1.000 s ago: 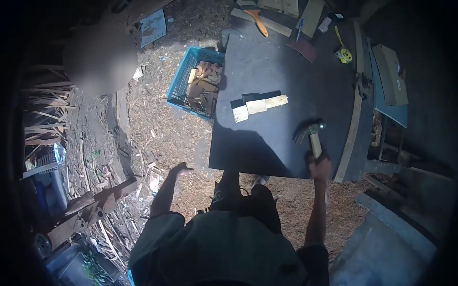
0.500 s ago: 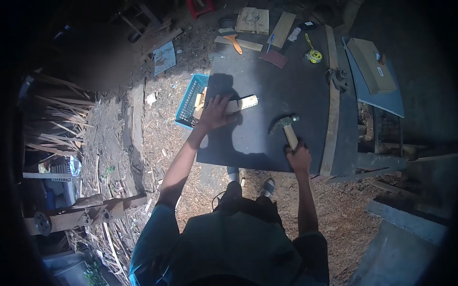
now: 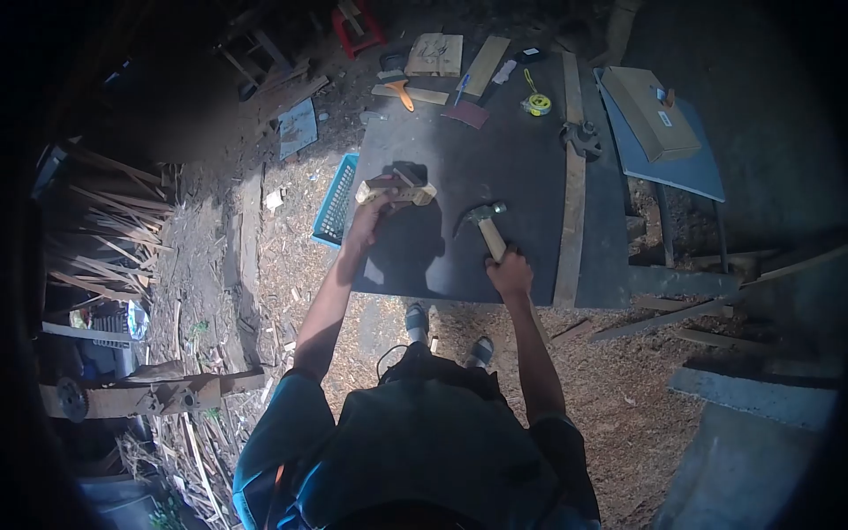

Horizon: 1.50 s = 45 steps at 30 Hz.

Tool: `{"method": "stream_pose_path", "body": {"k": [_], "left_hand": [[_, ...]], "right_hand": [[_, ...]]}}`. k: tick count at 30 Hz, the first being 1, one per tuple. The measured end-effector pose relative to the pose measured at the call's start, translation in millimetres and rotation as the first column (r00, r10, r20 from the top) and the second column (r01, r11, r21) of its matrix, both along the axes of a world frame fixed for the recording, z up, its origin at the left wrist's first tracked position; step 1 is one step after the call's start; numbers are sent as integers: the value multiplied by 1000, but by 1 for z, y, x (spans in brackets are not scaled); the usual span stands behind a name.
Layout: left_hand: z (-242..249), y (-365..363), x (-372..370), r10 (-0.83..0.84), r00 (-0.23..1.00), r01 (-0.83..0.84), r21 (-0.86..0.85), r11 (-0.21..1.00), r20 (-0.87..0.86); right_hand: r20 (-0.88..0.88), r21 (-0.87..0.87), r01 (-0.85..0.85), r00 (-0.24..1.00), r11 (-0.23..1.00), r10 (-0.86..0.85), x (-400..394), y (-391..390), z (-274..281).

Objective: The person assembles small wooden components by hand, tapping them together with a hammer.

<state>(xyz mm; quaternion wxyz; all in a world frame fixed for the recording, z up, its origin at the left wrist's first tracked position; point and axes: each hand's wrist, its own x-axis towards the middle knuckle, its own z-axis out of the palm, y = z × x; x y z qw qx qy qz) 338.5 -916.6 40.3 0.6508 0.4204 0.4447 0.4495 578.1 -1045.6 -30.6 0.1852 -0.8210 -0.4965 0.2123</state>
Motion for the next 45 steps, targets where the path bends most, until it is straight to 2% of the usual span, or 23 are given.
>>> {"method": "stream_pose_path", "body": {"k": [1, 4, 7, 10, 11, 13, 14, 15, 17, 18, 22, 25, 28, 31, 34, 36, 38, 39, 40, 42, 43, 44, 45], "left_hand": [[-10, -2, -6, -24, 997, 23, 15, 1000, 78], [-27, -19, -22, 0, 997, 10, 138, 990, -72], [-34, -36, -40, 12, 975, 19, -134, 991, 224], [-58, -41, -36, 53, 992, -31, -189, 982, 115], [-59, -42, -36, 52, 998, -42, -302, 952, 25], [-58, -36, -42, -281, 946, 217, -324, 921, -164], [-57, -30, -43, -438, 863, 340, -354, 871, -249], [-48, -27, -32, -512, 555, 427, -303, 852, -655], [-29, -46, -9, -244, 194, 411, -147, 900, -950], [-29, -55, -3, -76, -6, 431, -71, 900, -997], [-42, -59, -7, -37, -29, 540, -46, 840, -999], [-45, -63, -7, -51, 57, 505, -15, 863, -997], [-48, -65, -1, -20, 110, 470, 34, 882, -994], [-36, -64, -3, -71, 142, 493, 9, 870, -987], [-26, -52, -6, -186, 203, 464, -73, 883, -961], [-22, -44, -6, -253, 235, 444, -127, 887, -939], [-32, -53, 3, -186, 126, 489, -102, 866, -974], [-32, -48, 7, -127, 74, 499, -73, 864, -989], [-7, -50, 4, -169, 151, 422, -91, 902, -974], [-23, -38, -12, -224, 281, 454, -76, 888, -933], [-19, -28, -17, -553, 422, 406, -395, 824, -718], [-36, -25, -21, -572, 592, 396, -413, 820, -567], [-43, -19, -28, -587, 609, 419, -411, 809, -534]], "right_hand": [[1, 1, 0, 1000, 1000, 0, 0, 0, -1], [-1, 18, 9, 1000, 1000, -9, 1, -1, -3], [-10, -7, 3, 1000, 1000, -3, 1, 0, -3], [9, 124, -99, 995, 987, 98, 9, 0, -12], [28, 202, -141, 990, 969, 138, 11, 3, -14], [-312, 55, -73, 946, 996, 87, 7, 1, 25], [-465, -31, -53, 884, 998, 33, 5, 0, 43], [-571, 16, -63, 819, 998, 61, 2, -2, 48], [-754, 93, -58, 648, 994, 108, -5, -14, 51], [-759, 75, -78, 642, 994, 107, -9, -20, 57], [-730, 6, -189, 670, 982, 134, -15, -34, 64], [-720, -135, -272, 688, 953, 94, -21, -35, 76], [-656, -13, -283, 727, 959, 205, -41, -30, 129], [-466, 310, -224, 811, 924, 353, -64, -24, 179], [-479, 548, -67, 792, 834, 378, -83, -23, 154], [-518, 256, -158, 811, 954, 273, -74, -31, 104], [-474, -168, -264, 867, 950, 157, -63, -28, 77], [-302, 61, -299, 904, 952, 304, -56, -38, 46], [-298, 229, -274, 894, 934, 335, -64, -34, 69], [-406, 250, -135, 884, 959, 231, -72, -32, 125], [-477, 284, -45, 860, 958, 182, -73, -38, 138], [-535, 353, 39, 828, 935, 167, -71, -31, 146], [-494, 491, 66, 843, 869, 214, -70, -28, 150]]}}
